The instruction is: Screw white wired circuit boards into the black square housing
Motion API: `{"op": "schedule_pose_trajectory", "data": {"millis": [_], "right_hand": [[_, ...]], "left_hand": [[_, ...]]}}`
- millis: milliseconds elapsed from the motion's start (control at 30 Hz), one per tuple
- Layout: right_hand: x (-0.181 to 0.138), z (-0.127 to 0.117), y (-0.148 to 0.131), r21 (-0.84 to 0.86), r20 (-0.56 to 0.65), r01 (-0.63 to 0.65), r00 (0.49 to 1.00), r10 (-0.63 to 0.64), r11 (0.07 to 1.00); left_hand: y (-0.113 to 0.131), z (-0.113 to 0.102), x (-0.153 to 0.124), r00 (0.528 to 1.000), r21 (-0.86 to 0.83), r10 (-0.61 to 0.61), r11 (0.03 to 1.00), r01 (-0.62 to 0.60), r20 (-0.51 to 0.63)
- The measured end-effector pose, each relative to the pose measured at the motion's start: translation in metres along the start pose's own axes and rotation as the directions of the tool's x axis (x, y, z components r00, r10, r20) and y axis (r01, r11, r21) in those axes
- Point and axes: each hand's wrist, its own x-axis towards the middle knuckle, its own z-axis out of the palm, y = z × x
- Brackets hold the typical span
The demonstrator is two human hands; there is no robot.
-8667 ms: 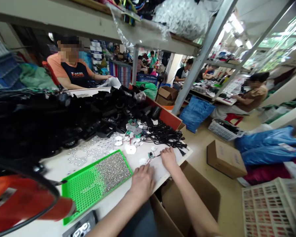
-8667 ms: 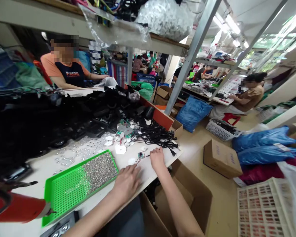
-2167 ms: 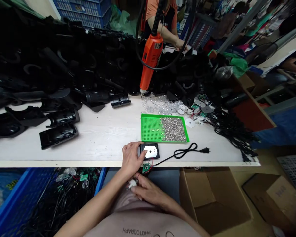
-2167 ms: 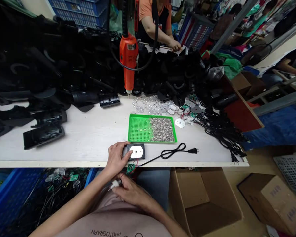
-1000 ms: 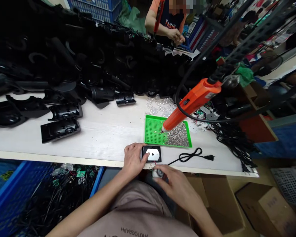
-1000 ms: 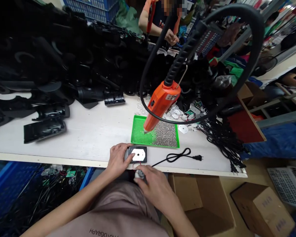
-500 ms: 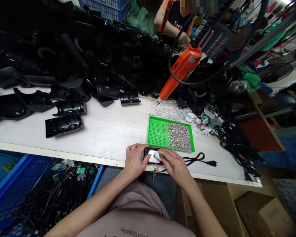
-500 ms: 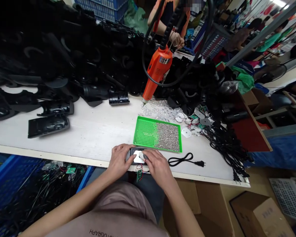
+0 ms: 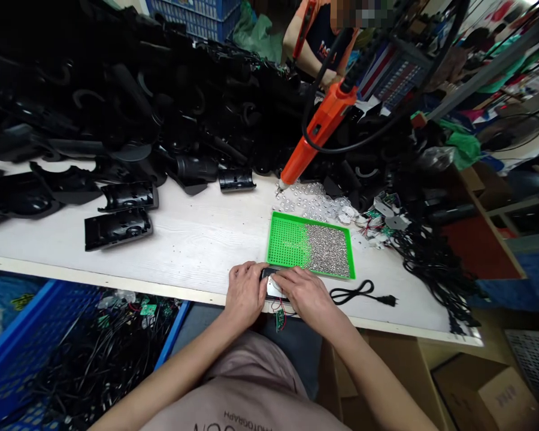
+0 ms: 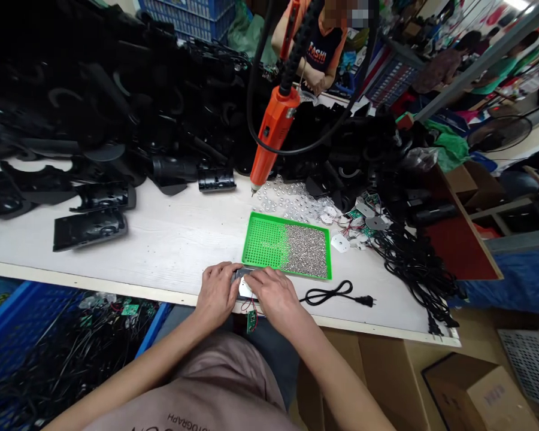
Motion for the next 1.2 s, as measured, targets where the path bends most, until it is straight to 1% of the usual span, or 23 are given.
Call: {"op": "schedule_pose_trajectory", "data": {"millis": [100, 200, 233, 267, 300, 333, 367, 400, 433, 467, 500, 567, 667, 733, 800, 933, 967, 1000, 1067, 1100, 1133, 1167, 1200], "right_hand": [[-0.004, 0.000, 0.001, 0.033, -0.009, -0.010, 1.000, 0.010, 0.999], [-0.017, -0.011, 0.011, 0.151, -0.043, 0.006, 0.999, 0.001, 0.988], [-0.022, -0.019, 0.016, 0.213, -0.090, -0.003, 0.996, 0.023, 0.977], [-0.026, -0.027, 0.021, 0.283, -0.173, -0.029, 0.982, 0.081, 0.959], [-0.027, -0.036, 0.027, 0.359, -0.284, -0.061, 0.944, 0.171, 0.931], [-0.026, -0.044, 0.030, 0.436, -0.402, -0.082, 0.873, 0.276, 0.896], [-0.021, -0.051, 0.032, 0.506, -0.504, -0.081, 0.781, 0.370, 0.859], [-0.013, -0.057, 0.032, 0.560, -0.577, -0.055, 0.690, 0.437, 0.827], [-0.002, -0.061, 0.030, 0.598, -0.621, -0.012, 0.626, 0.472, 0.801], [0.011, -0.064, 0.026, 0.627, -0.636, 0.035, 0.601, 0.485, 0.779], [0.025, -0.066, 0.022, 0.659, -0.629, 0.070, 0.597, 0.498, 0.749], [0.050, -0.068, 0.013, 0.736, -0.578, 0.112, 0.618, 0.533, 0.668], [0.065, -0.072, 0.010, 0.817, -0.526, 0.198, 0.639, 0.561, 0.541], [0.060, -0.076, 0.016, 0.832, -0.535, 0.280, 0.629, 0.564, 0.478], [0.045, -0.077, 0.026, 0.834, -0.545, 0.330, 0.623, 0.562, 0.443], [0.015, -0.073, 0.044, 0.849, -0.526, 0.308, 0.571, 0.630, 0.430], [0.011, -0.071, 0.046, 0.864, -0.502, 0.298, 0.573, 0.648, 0.406], [0.009, -0.069, 0.047, 0.882, -0.469, 0.286, 0.593, 0.654, 0.374], [0.013, -0.064, 0.047, 0.913, -0.406, 0.259, 0.664, 0.628, 0.317], [0.018, -0.061, 0.047, 0.918, -0.394, 0.257, 0.688, 0.609, 0.303], [0.026, -0.058, 0.047, 0.916, -0.400, 0.271, 0.693, 0.600, 0.297], [0.035, -0.053, 0.047, 0.907, -0.420, 0.300, 0.680, 0.601, 0.295], [0.045, -0.048, 0.048, 0.892, -0.452, 0.342, 0.650, 0.611, 0.296]], "left_hand": [[-0.001, 0.001, -0.001, 1.000, -0.019, 0.008, 1.000, -0.008, -0.005], [-0.003, 0.001, -0.004, 0.999, -0.057, -0.006, 0.998, 0.004, -0.041], [-0.004, 0.000, -0.005, 0.998, -0.073, -0.015, 0.997, 0.010, -0.066], [-0.004, -0.002, -0.006, 0.995, -0.089, -0.020, 0.996, 0.011, -0.098], [-0.005, -0.003, -0.006, 0.992, -0.104, -0.014, 0.995, 0.001, -0.126], [-0.004, -0.006, -0.006, 0.990, -0.118, 0.006, 0.993, -0.023, -0.144], [-0.003, -0.008, -0.005, 0.988, -0.131, 0.038, 0.990, -0.058, -0.147], [-0.002, -0.011, -0.004, 0.988, -0.141, 0.081, 0.985, -0.100, -0.134], [0.000, -0.013, -0.002, 0.986, -0.149, 0.127, 0.979, -0.142, -0.105], [0.001, -0.015, 0.001, 0.983, -0.155, 0.172, 0.971, -0.180, -0.066], [0.003, -0.017, 0.003, 0.978, -0.155, 0.205, 0.966, -0.207, -0.027], [0.004, -0.017, 0.007, 0.971, -0.138, 0.239, 0.963, -0.232, 0.032], [0.002, -0.013, 0.011, 0.970, -0.110, 0.242, 0.965, -0.238, 0.032], [-0.001, -0.007, 0.011, 0.969, -0.109, 0.245, 0.963, -0.245, -0.015], [-0.003, -0.002, 0.010, 0.966, -0.118, 0.248, 0.960, -0.255, -0.067], [-0.003, 0.004, 0.006, 0.965, -0.147, 0.241, 0.956, -0.255, -0.106], [-0.003, 0.004, 0.005, 0.966, -0.152, 0.236, 0.956, -0.251, -0.108], [-0.002, 0.005, 0.004, 0.966, -0.157, 0.232, 0.956, -0.247, -0.111], [-0.001, 0.005, 0.003, 0.968, -0.166, 0.222, 0.957, -0.240, -0.116], [-0.001, 0.005, 0.003, 0.969, -0.170, 0.217, 0.957, -0.235, -0.117], [0.000, 0.005, 0.002, 0.970, -0.176, 0.211, 0.957, -0.230, -0.119], [0.000, 0.005, 0.002, 0.971, -0.182, 0.207, 0.957, -0.227, -0.121], [0.000, 0.006, 0.002, 0.971, -0.187, 0.204, 0.956, -0.224, -0.122]]}}
